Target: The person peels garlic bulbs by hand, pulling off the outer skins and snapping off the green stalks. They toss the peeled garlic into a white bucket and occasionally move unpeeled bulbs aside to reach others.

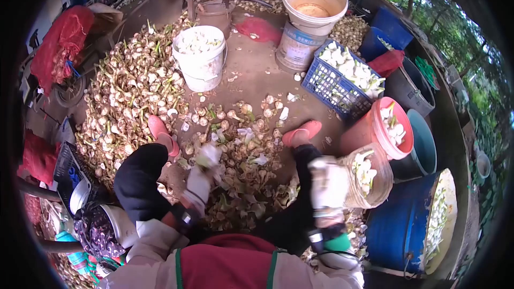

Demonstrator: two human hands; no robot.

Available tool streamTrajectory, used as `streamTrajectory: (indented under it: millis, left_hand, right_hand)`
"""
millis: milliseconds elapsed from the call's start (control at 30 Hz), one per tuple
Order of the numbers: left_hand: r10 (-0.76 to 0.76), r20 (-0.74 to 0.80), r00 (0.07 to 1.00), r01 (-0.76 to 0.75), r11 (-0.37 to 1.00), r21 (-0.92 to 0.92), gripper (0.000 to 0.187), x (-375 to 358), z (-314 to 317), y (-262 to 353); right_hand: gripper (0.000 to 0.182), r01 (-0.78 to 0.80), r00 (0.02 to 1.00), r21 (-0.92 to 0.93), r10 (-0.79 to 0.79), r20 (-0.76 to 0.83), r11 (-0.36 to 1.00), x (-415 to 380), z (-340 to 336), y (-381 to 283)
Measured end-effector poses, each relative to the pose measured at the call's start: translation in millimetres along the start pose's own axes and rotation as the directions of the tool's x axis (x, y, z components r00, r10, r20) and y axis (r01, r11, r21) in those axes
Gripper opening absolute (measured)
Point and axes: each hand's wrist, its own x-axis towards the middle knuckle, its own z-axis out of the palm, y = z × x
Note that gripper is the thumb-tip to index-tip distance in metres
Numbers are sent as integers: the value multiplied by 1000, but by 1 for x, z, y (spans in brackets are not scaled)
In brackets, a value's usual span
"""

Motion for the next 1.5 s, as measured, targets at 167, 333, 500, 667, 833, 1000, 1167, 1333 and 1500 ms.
streamTrajectory:
  millis: [167,333,500,667,833,1000,1167,1333,1500]
  left_hand:
    - [-553,329,766,129,633,763,48,-23,4,-43]
    - [-688,298,662,-20,381,924,46,-12,2,-58]
    - [-621,267,737,432,736,521,30,18,6,-29]
    - [-686,6,728,642,684,345,30,26,-3,-35]
    - [-104,-177,979,201,656,728,72,42,-16,-29]
    - [-207,-167,964,258,582,771,81,24,-16,-44]
    - [-389,-100,916,387,784,486,59,-3,8,-42]
    - [-620,82,781,490,688,536,44,-4,4,-51]
    - [-690,35,723,450,508,735,42,8,-6,-56]
  right_hand:
    - [56,-167,984,-690,77,-159,705,28,3,103]
    - [50,-60,961,113,27,274,992,95,169,-24]
    - [76,-136,731,-127,186,656,983,111,406,-53]
    - [55,-155,641,-139,206,739,978,113,451,-49]
    - [16,-399,763,417,43,645,817,84,297,-118]
    - [18,-376,822,535,6,569,757,33,206,-125]
    - [53,-372,872,243,248,422,896,13,254,-60]
    - [58,-141,635,192,-60,770,971,7,310,-99]
    - [54,238,568,46,-177,804,970,-61,379,-78]
